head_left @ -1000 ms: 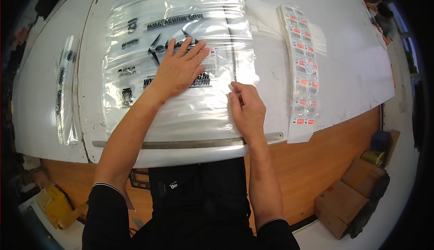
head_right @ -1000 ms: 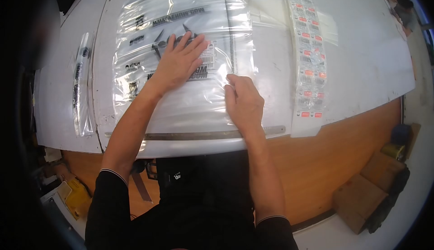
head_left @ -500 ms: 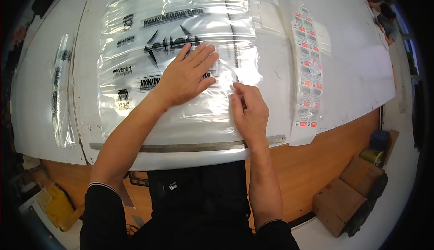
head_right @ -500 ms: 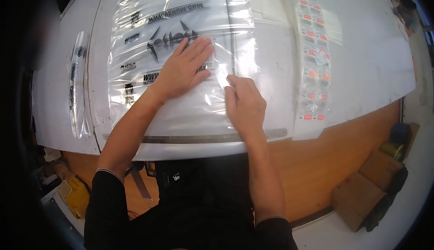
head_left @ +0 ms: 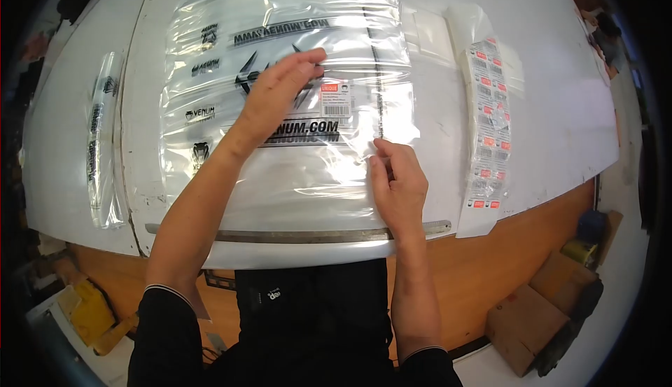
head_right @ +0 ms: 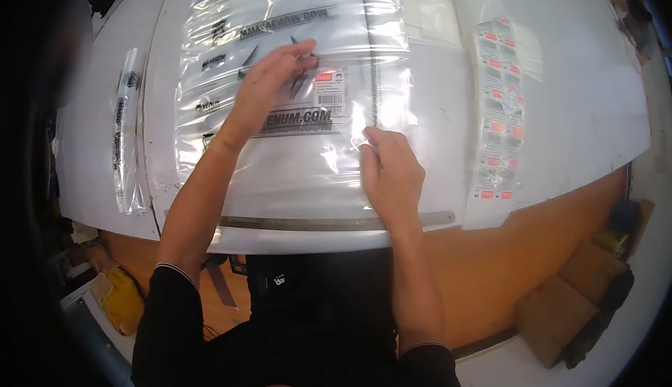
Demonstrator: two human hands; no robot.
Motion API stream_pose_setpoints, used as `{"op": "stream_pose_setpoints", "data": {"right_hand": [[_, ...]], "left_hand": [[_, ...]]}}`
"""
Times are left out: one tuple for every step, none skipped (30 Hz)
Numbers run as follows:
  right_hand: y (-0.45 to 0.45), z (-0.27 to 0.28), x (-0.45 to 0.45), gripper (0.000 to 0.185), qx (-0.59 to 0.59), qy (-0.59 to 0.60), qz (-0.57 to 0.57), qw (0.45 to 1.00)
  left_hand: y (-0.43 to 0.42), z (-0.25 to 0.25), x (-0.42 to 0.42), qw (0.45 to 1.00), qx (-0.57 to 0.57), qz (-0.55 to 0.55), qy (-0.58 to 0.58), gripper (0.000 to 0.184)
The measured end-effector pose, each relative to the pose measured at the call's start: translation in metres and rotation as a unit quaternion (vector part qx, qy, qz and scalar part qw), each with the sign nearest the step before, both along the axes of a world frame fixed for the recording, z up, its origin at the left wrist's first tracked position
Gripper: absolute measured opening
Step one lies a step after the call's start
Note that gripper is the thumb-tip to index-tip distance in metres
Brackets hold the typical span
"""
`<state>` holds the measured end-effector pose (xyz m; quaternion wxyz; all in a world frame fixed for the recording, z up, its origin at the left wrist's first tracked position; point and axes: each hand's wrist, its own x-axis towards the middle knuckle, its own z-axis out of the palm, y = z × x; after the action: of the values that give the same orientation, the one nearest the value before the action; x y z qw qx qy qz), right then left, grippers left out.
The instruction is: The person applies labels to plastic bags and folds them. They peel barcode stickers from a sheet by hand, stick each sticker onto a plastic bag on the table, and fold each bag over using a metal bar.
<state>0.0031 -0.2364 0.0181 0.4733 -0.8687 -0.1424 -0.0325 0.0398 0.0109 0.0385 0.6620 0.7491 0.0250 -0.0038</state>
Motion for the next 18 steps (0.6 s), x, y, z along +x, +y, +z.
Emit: {"op": "stream_pose_setpoints", "data": {"right_hand": [[0.0,-0.001,0.0,0.023,0.003,0.001,-0.001,1.0],[0.001,-0.001,-0.001,0.023,0.005,0.002,-0.002,1.0],[0.001,-0.001,0.0,0.023,0.007,0.001,-0.003,1.0],[0.0,-0.001,0.0,0.023,0.002,-0.002,-0.002,1.0],[0.0,-0.001,0.0,0.023,-0.003,-0.006,-0.001,1.0],[0.0,-0.001,0.001,0.023,-0.008,-0.01,0.0,1.0],[0.0,-0.001,0.001,0.023,-0.008,-0.008,-0.001,1.0],[0.0,0.0,0.001,0.022,-0.009,-0.005,-0.001,1.0],[0.0,0.001,0.0,0.022,-0.01,-0.002,-0.001,1.0],[0.0,0.001,0.0,0.022,-0.004,-0.005,0.0,1.0],[0.0,-0.001,0.001,0.021,0.003,-0.01,0.0,1.0],[0.0,-0.003,0.0,0.021,0.01,-0.014,0.0,1.0],[0.0,-0.004,0.0,0.02,0.015,-0.017,0.0,1.0],[0.0,-0.006,0.001,0.019,0.018,-0.02,0.0,1.0],[-0.002,-0.007,0.002,0.018,0.02,-0.023,-0.002,1.0],[-0.004,-0.008,0.003,0.017,0.028,-0.015,-0.001,0.999],[-0.004,-0.008,0.005,0.016,0.036,-0.008,-0.006,0.999],[-0.006,-0.008,0.005,0.015,0.043,0.002,-0.01,0.999]], "left_hand": [[0.005,0.005,0.0,1.0,-0.009,0.009,0.005,0.044],[0.009,0.007,0.0,1.0,-0.019,0.018,0.009,0.043],[0.009,0.001,-0.003,0.999,0.038,-0.006,-0.014,0.042],[0.009,-0.002,-0.007,0.981,0.176,-0.03,-0.081,0.042],[0.008,-0.005,-0.01,0.937,0.311,-0.054,-0.146,0.043],[0.004,-0.005,-0.015,0.871,0.439,-0.075,-0.207,0.044],[-0.003,-0.005,-0.02,0.83,0.512,-0.089,-0.204,0.047],[-0.003,-0.01,-0.022,0.821,0.526,-0.091,-0.205,0.048],[-0.003,-0.014,-0.025,0.811,0.54,-0.093,-0.205,0.048],[-0.003,-0.016,-0.026,0.801,0.554,-0.095,-0.208,0.049],[-0.001,-0.016,-0.025,0.797,0.559,-0.088,-0.213,0.047],[-0.001,-0.011,-0.024,0.793,0.563,-0.081,-0.217,0.046],[-0.002,-0.006,-0.024,0.789,0.568,-0.074,-0.222,0.045],[-0.003,0.001,-0.027,0.794,0.562,-0.083,-0.217,0.042],[-0.007,0.016,-0.033,0.8,0.554,-0.092,-0.213,0.039],[-0.014,0.034,-0.038,0.805,0.544,-0.104,-0.213,0.036],[-0.023,0.057,-0.052,0.884,0.41,-0.073,-0.211,0.031],[-0.034,0.086,-0.072,0.943,0.264,-0.046,-0.198,0.029]]}}
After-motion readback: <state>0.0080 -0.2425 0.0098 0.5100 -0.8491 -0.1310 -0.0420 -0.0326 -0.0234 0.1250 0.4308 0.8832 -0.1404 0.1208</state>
